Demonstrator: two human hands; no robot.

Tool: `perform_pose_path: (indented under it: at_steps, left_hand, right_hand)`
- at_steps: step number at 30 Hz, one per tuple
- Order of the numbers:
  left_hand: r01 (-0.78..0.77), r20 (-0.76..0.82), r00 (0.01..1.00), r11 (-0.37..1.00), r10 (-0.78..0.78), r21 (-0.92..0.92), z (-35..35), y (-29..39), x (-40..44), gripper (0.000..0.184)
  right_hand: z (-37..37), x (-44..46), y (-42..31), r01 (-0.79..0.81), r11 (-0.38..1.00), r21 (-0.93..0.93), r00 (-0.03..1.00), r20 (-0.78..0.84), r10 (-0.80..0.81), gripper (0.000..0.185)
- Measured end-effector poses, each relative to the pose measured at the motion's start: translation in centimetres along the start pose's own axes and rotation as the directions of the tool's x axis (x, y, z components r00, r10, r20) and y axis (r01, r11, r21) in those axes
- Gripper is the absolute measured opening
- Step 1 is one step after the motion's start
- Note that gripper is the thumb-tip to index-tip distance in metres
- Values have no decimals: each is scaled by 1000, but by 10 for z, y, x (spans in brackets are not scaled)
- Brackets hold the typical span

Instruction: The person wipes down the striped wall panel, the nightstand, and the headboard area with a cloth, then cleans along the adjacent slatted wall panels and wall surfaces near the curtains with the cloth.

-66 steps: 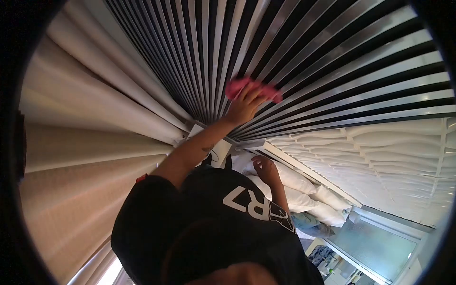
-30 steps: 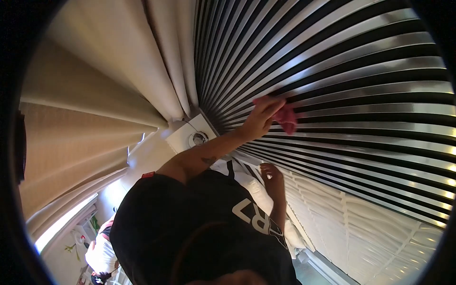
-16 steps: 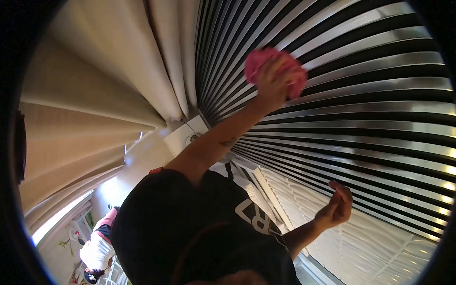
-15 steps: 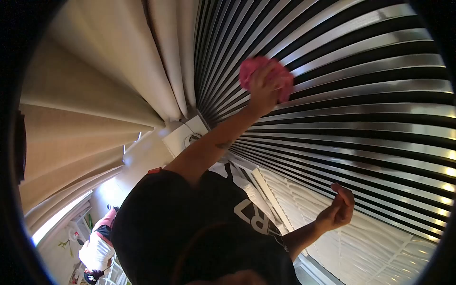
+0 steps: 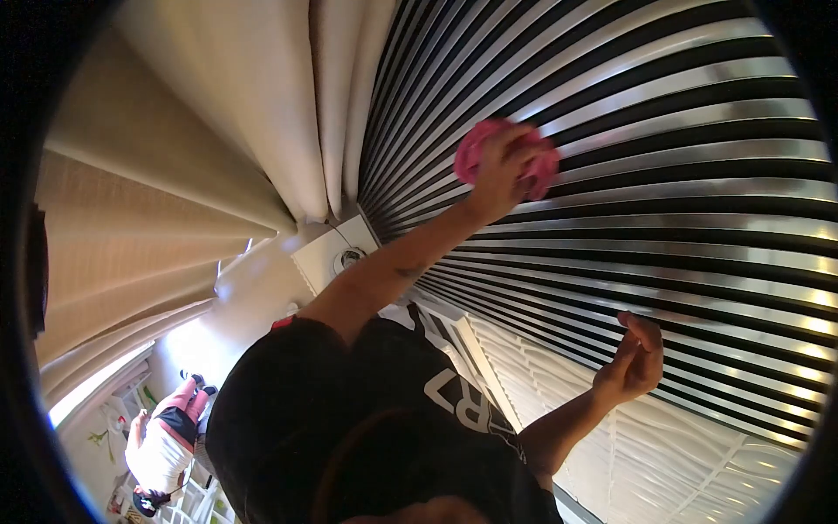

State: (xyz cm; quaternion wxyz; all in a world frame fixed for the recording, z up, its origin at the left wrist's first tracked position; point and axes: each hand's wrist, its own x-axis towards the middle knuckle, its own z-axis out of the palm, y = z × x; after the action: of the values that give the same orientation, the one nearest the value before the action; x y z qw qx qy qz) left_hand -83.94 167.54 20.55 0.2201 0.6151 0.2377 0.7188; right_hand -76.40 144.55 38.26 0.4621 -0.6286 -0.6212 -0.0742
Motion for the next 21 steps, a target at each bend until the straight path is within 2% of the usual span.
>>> perform_pose_path:
  at_steps: [3,6,8,11,12,13,17,19,21]
  left_hand:
    - [-235,-62,971,970,231,-65,21,36,79,51]
    - [-319,-149,939,947,311,-27,34,63,129,56]
    - [-266,-206,944,964,257,-17,38,69,140,60]
    - [-201,-170,967,978,190,-49,32,48,116,65]
    - [-166,-118,980,986,162,-19,27,35,98,67]
    - [-134,-69,988,991,135,13,21,19,75,69]
    - [117,13,992,974,-122,192,-6,-46,-31,76]
    - [159,83,978,938,-193,307,-21,-62,-61,73]
    - [154,140,970,947,-200,282,-36,-70,-73,70]
  right_hand:
    - [6,16,-9,102,995,18,994,33,-103,14]
    - [6,20,-8,115,993,4,993,5,-115,14]
    - [3,16,-1,93,996,-12,996,-12,-94,14]
    - [-3,3,9,12,1000,-2,999,-43,-12,14]
    - [-5,-2,12,-41,999,27,998,-49,42,14]
    - [-10,-7,13,-77,997,-28,997,-26,76,15]
    - [-18,-20,19,-162,986,-33,986,-39,161,18]
    - [-18,-22,18,-168,985,-32,985,-42,167,18]
    - [-13,-21,15,-194,981,-22,980,-58,193,15]
